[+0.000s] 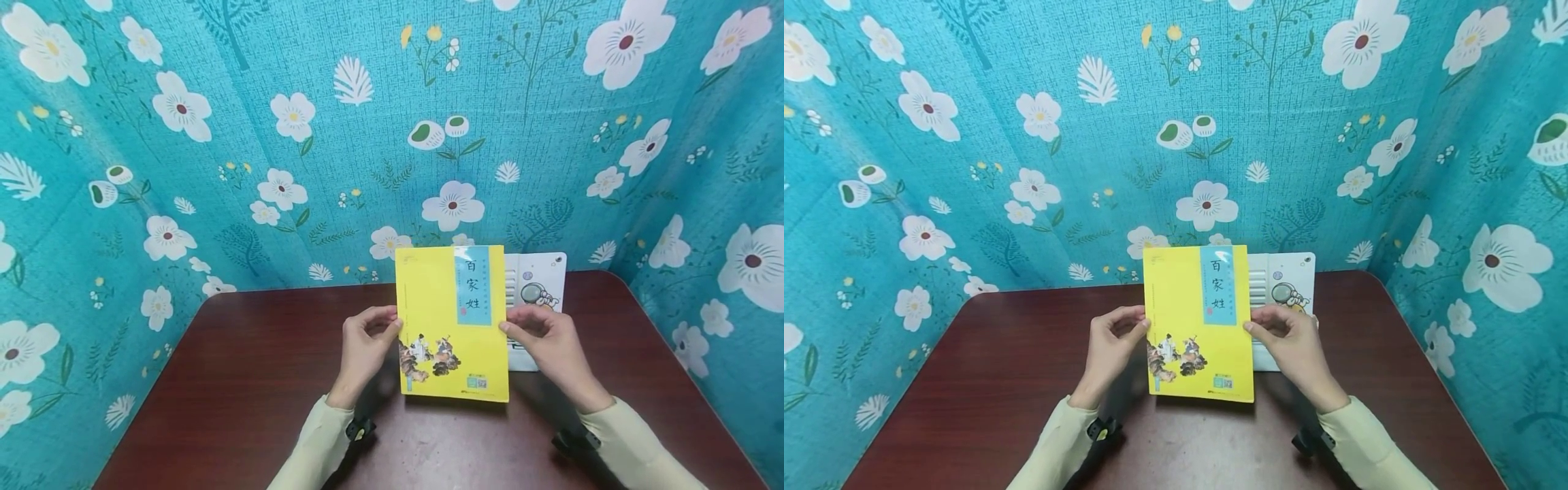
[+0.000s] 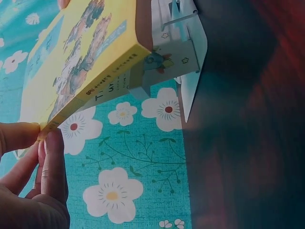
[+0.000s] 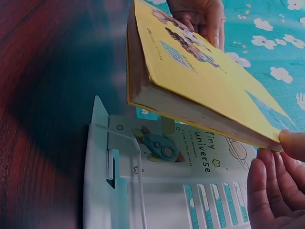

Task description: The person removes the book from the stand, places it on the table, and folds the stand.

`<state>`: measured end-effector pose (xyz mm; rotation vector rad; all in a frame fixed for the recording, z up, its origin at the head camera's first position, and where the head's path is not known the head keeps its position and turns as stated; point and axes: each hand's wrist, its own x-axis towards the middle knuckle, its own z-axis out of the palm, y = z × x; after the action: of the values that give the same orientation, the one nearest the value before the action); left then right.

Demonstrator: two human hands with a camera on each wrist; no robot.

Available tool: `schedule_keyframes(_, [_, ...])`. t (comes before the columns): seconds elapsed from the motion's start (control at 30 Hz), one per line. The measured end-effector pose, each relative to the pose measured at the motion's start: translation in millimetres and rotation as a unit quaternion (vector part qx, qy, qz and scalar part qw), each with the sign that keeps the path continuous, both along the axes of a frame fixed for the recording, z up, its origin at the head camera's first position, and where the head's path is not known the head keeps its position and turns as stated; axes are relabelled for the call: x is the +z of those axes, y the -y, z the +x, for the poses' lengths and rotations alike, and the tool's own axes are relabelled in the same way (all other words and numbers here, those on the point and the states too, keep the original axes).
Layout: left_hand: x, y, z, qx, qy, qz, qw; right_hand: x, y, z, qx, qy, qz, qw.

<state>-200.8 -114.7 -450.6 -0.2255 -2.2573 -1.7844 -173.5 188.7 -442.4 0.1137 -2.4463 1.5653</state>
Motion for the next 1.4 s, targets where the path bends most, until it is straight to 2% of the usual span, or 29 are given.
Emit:
schedule_keyframes(0.27, [-3.9, 7.3, 3.9, 0.006, 0.012, -0.005, 0.9999, -2.1, 5.5, 0.5, 0.016, -0.003, -0.016, 1.000])
schedule_keyframes(0.63, [-9.1, 15.3, 7.9, 0.011, 0.019, -0.011, 0.9997, -7.4, 11.4, 1.2, 0.046, 0.014, -0.028, 0.998])
schedule_keyframes(0.83, [-11.3, 21.1, 9.5, 0.016, 0.017, -0.021, 0.9995, -9.8, 17.0, 3.0, 0.049, 0.026, -0.041, 0.998])
schedule_keyframes(1.4, [-20.6, 36.0, 19.7, 0.035, 0.042, -0.017, 0.9984, -22.2, 31.7, 3.4, 0.069, 0.036, -0.058, 0.995])
